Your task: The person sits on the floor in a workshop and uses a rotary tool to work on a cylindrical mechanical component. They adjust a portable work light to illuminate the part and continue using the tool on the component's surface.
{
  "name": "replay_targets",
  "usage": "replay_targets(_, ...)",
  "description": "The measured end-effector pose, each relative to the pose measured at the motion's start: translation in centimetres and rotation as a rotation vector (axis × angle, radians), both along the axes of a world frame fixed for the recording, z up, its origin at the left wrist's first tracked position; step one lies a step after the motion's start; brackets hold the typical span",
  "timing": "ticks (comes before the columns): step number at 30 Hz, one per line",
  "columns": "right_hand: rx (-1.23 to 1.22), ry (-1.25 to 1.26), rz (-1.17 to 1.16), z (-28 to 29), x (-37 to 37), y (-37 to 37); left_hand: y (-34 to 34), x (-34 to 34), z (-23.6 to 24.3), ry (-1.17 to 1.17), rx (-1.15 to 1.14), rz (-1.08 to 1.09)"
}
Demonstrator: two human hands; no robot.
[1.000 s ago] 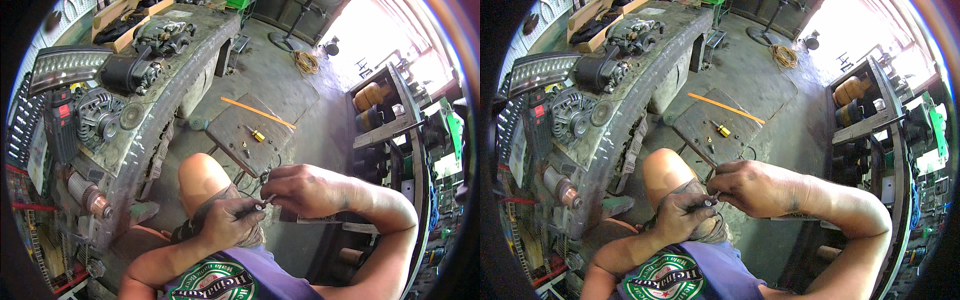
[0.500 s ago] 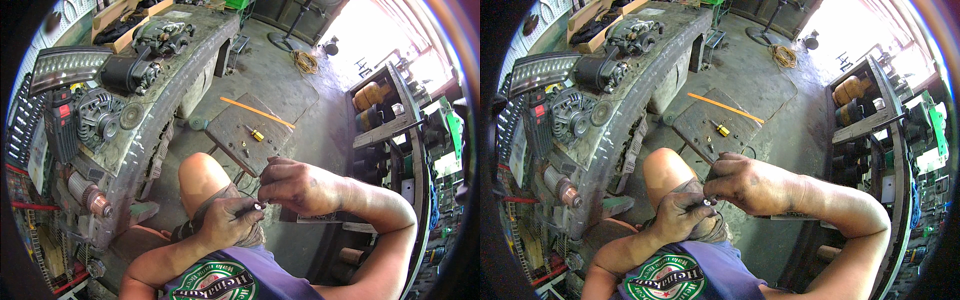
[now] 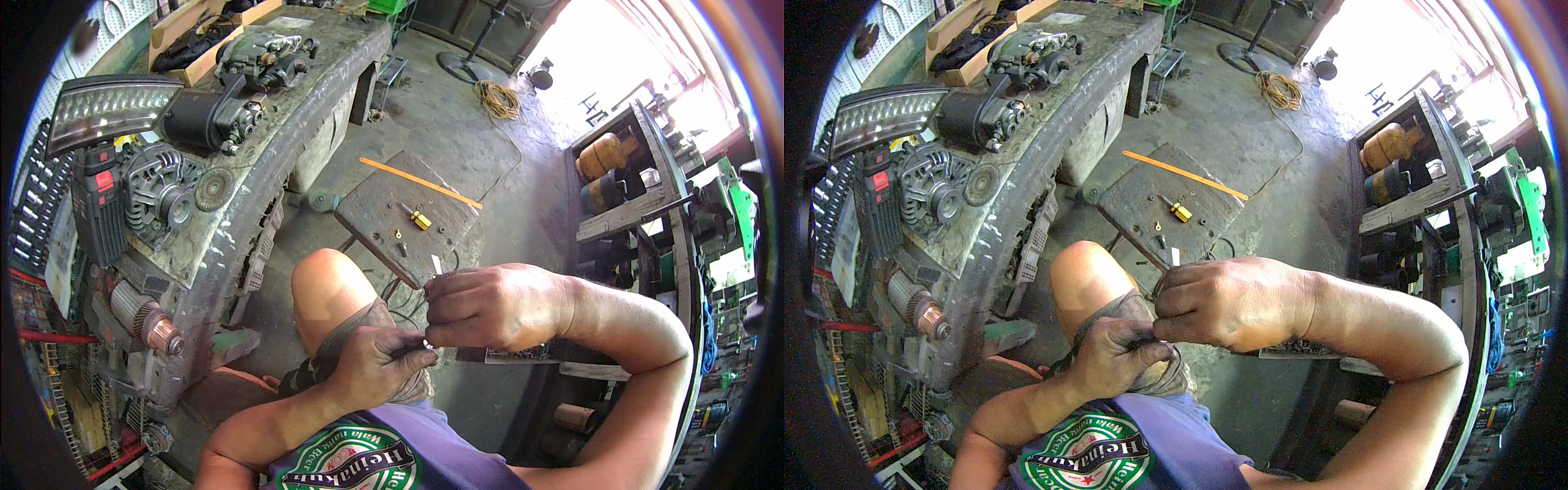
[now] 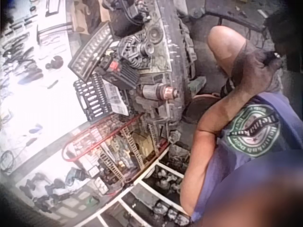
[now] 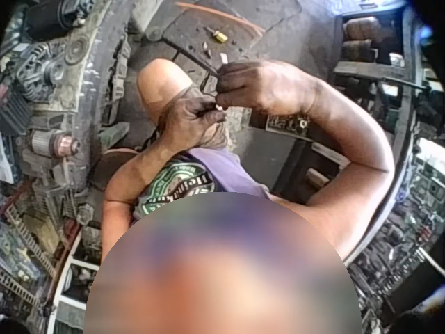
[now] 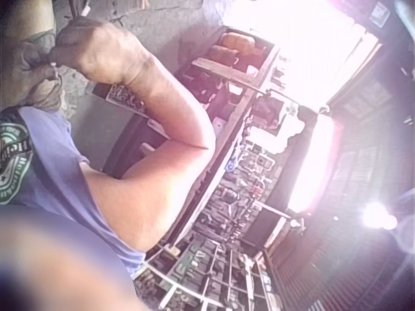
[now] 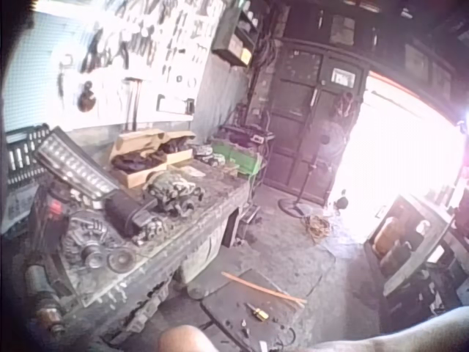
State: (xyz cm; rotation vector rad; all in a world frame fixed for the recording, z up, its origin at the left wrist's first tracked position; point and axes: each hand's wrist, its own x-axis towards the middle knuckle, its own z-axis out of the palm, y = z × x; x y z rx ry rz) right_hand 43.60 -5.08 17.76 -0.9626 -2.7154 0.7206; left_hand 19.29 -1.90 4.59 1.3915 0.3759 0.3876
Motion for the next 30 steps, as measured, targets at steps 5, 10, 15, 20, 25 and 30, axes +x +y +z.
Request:
replay_targets(5, -0.062, -0.135, -0.037, -0.1, -0.2, -0.3, -0.3, 0.1, -0.3, 0.040, 0.042, 0.059)
replay_targets(10, -0.117, -0.134, -0.046, -0.2, -0.4, -0.2, -0.5, 0.1, 0.1, 0.059, 0.082, 0.079)
replay_targets(15, -0.220, -0.174, -0.151, 0.0, -0.8, -0.2, -0.4, 0.0, 0.5, 0.047, 0.155, 0.102)
replay_targets(20, -0.298, -0.177, -0.226, 0.3, -1.6, 0.1, -0.8, 0.1, 0.3, 0.043, 0.094, 0.145)
replay_targets(25, -0.264, -0.044, -0.345, 0.5, -0.6, 0.7, 0.6, -0.2, -1.0, 0.006, -0.022, 0.068)
replay_targets(30, 0.108, 0.076, -0.810, -3.8, 4.3, 2.9, 1.4, -2.6, -3.6, 0.085, 0.301, 0.064)
